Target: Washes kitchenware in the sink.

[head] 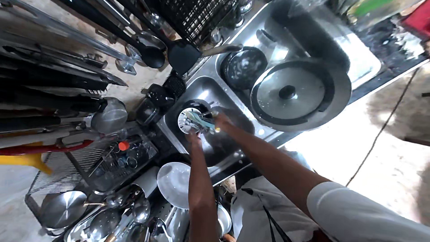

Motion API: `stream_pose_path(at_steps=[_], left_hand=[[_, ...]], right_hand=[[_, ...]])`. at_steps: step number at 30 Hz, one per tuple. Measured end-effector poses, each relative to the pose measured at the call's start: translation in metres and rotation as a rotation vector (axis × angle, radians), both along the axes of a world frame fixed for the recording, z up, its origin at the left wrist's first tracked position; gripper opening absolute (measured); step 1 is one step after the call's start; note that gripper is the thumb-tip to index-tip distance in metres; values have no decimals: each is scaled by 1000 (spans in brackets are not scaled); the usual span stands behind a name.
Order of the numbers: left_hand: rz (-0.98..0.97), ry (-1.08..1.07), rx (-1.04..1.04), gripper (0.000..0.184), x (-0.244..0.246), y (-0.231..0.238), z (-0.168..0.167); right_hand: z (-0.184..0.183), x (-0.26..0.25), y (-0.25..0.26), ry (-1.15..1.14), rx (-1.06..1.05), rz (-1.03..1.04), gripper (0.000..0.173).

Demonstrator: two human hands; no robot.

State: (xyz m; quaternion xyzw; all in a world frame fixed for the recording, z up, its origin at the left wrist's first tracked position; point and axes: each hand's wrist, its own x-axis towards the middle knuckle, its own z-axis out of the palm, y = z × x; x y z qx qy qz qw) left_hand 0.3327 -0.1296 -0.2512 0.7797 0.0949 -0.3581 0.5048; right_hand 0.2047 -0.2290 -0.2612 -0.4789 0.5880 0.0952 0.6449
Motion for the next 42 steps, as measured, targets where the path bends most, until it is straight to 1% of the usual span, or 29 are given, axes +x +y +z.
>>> stream_pose_path(at_steps=[4, 6, 7, 8, 11, 12, 15, 17, 19, 21, 24, 27, 30, 31, 33, 35, 37, 39, 42], left_hand=[[-2, -32, -5, 45, 0, 4, -13], [8, -40, 30, 48, 1, 2, -15], [9, -58, 66, 50, 0, 1, -16], [-3, -91, 121, 52, 0, 0, -15], [-81, -182, 334, 64, -1, 0, -2], [-104, -213, 394, 65, -1, 0, 3], [-176, -313, 499, 53, -2, 6, 15], [-222, -388, 550, 49, -2, 13, 19], [-271, -507, 572, 42, -5, 18, 27], [-363, -656, 526, 34, -10, 19, 34], [-553, -806, 347, 29, -19, 8, 43], [-779, -845, 242, 28, -22, -9, 41], [-1013, -879, 143, 30, -23, -30, 41], [-1062, -888, 118, 30, -27, -41, 43], [-1097, -897, 59, 31, -43, -64, 52], [-1148, -875, 11, 32, -67, -88, 64], [-1229, -865, -7, 32, -95, -115, 71], [-1267, -923, 25, 31, -122, -153, 65], [-1324, -1019, 217, 37, -155, -210, 60]], right_hand=[[-1, -7, 9, -79, 40, -134, 46], [16, -20, 13, -151, 59, -192, 44], [27, -27, 13, -170, 73, -219, 44], [28, -32, 15, -190, 73, -248, 43], [10, -43, 20, -183, 50, -273, 46], [11, -48, 20, -164, 58, -268, 49], [20, -62, 19, -232, 125, -363, 50], [23, -74, 20, -294, 161, -403, 45], [27, -85, 20, -315, 158, -409, 42], [32, -95, 22, -349, 114, -395, 38], [39, -104, 23, -414, 96, -370, 35], [48, -106, 23, -402, 158, -356, 34], [55, -106, 25, -362, 172, -319, 38], [56, -108, 25, -374, 166, -304, 38], [59, -113, 25, -421, 184, -278, 38], [59, -120, 25, -467, 208, -250, 42], [61, -131, 24, -486, 206, -175, 45], [70, -145, 21, -487, 192, -101, 43], [84, -168, 21, -495, 188, -126, 41]])
